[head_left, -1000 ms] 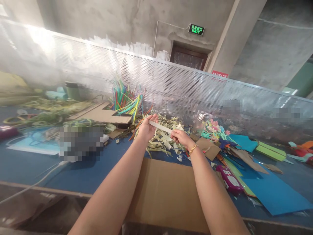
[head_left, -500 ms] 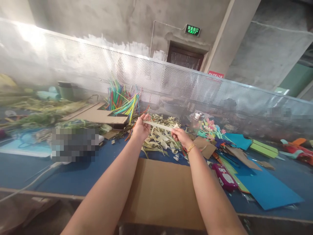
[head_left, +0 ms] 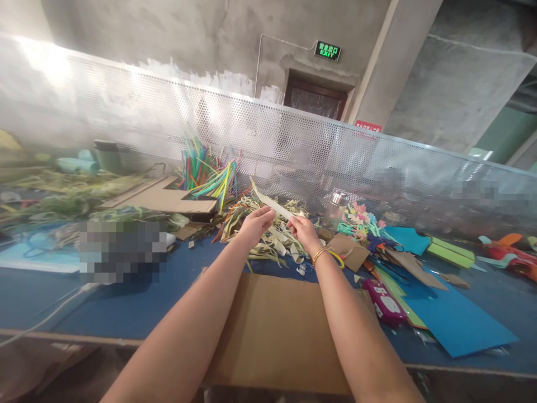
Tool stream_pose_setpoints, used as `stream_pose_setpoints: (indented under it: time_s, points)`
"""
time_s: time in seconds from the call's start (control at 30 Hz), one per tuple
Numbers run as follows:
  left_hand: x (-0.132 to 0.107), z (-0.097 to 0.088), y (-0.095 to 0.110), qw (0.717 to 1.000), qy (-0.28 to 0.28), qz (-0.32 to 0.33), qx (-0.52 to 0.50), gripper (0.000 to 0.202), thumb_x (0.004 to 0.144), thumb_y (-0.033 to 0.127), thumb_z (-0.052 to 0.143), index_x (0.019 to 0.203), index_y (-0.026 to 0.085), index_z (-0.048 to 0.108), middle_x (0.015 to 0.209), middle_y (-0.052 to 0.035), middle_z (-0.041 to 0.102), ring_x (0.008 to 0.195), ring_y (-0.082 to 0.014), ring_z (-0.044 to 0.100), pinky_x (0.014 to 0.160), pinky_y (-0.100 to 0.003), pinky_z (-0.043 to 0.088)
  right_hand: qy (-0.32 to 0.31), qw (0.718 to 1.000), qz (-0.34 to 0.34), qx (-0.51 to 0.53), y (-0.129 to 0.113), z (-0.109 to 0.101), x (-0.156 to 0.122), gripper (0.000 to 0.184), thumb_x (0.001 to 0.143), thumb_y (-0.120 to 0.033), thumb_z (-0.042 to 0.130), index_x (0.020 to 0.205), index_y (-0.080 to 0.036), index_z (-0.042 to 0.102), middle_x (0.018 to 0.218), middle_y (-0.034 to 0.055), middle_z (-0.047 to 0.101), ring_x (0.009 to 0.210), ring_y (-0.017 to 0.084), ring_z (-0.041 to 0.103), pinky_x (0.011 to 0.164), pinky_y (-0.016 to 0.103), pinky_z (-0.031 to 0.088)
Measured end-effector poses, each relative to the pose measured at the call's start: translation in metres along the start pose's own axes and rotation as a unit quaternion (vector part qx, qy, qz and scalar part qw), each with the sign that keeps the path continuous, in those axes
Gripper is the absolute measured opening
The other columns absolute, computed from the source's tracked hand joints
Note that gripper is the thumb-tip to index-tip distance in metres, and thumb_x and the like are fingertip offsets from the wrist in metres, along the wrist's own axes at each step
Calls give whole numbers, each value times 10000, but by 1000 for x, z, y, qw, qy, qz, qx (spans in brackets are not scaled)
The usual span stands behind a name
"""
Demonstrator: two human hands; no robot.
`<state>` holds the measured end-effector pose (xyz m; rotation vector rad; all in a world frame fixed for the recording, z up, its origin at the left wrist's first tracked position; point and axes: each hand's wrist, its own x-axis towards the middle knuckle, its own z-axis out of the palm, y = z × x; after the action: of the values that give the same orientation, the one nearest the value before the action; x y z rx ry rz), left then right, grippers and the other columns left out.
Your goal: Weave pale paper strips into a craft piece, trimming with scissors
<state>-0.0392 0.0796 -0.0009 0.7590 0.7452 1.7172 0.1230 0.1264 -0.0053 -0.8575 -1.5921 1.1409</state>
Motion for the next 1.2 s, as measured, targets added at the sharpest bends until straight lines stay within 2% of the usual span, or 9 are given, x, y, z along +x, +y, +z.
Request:
stream_pose_setpoints:
  time_s: [0.1, 0.27, 0.33, 0.47, 0.57, 0.67, 0.9, 1.07, 1.2]
  points:
    - [-5, 3, -4, 998, -22, -1, 63, 235, 637, 237, 826, 774, 136, 663, 786, -75, 692, 745, -144, 665, 703, -242, 517, -13, 1000, -3, -20, 1, 4, -1, 300, 825, -445, 575, 668, -190, 600, 489, -35, 478, 417, 79, 369, 416, 208, 270]
    - [-3, 3, -7, 996, 16, 14, 89, 193, 645, 254, 800, 732, 150, 663, 707, -48, 675, 673, -127, 638, 654, -238, 485, -47, 998, 3, -48, 1, 8, -3, 195, 807, -355, 591, 722, -184, 633, 569, -16, 568, 475, 94, 455, 461, 208, 343]
    - [1, 1, -8, 993, 23, 23, 112, 141, 656, 236, 771, 710, 154, 670, 654, -27, 651, 618, -114, 606, 614, -233, 459, -36, 998, -8, -59, 2, 9, -3, 113, 758, -302, 646, 776, -190, 648, 656, -9, 624, 554, 107, 524, 512, 209, 394]
    - [5, -2, -12, 974, 1, 61, 220, 106, 638, 225, 742, 627, 161, 658, 537, 16, 577, 486, -86, 482, 518, -228, 364, -6, 997, -52, -56, 5, 9, 0, 183, 693, -280, 712, 849, -196, 666, 793, 9, 674, 722, 136, 600, 656, 233, 468]
    - [5, -2, -14, 965, -28, 74, 249, 163, 584, 228, 771, 708, 175, 680, 572, 16, 611, 522, -103, 508, 525, -229, 359, -17, 996, -52, -64, 8, 8, 2, 170, 690, -306, 714, 803, -185, 677, 772, 21, 679, 702, 146, 596, 663, 249, 467]
    - [3, -2, -15, 965, -29, 69, 250, 225, 555, 280, 802, 700, 180, 661, 578, 6, 621, 547, -120, 531, 541, -237, 374, -19, 995, -51, -80, 10, 7, 3, 155, 705, -327, 691, 755, -184, 661, 707, 9, 665, 644, 145, 576, 622, 249, 452]
    - [3, -4, -14, 947, -25, 61, 315, 278, 603, 418, 762, 636, 165, 652, 534, 18, 566, 474, -92, 416, 489, -236, 282, -25, 997, -41, -58, 15, 6, 5, 192, 717, -358, 658, 779, -178, 635, 685, -4, 649, 610, 126, 563, 588, 228, 444]
    - [-1, -2, -11, 935, -48, 71, 343, 279, 636, 416, 719, 640, 151, 632, 562, 18, 561, 542, -103, 456, 546, -237, 328, -47, 998, -9, -42, 20, 6, 7, 243, 687, -401, 690, 770, -182, 625, 663, -8, 635, 619, 139, 571, 610, 247, 471]
    - [-1, -3, -11, 925, -63, 66, 368, 298, 652, 438, 699, 642, 153, 613, 539, 31, 518, 522, -97, 407, 531, -241, 303, -63, 997, -3, -40, 17, 6, 4, 283, 662, -430, 706, 750, -175, 621, 674, 2, 641, 629, 146, 578, 621, 256, 472]
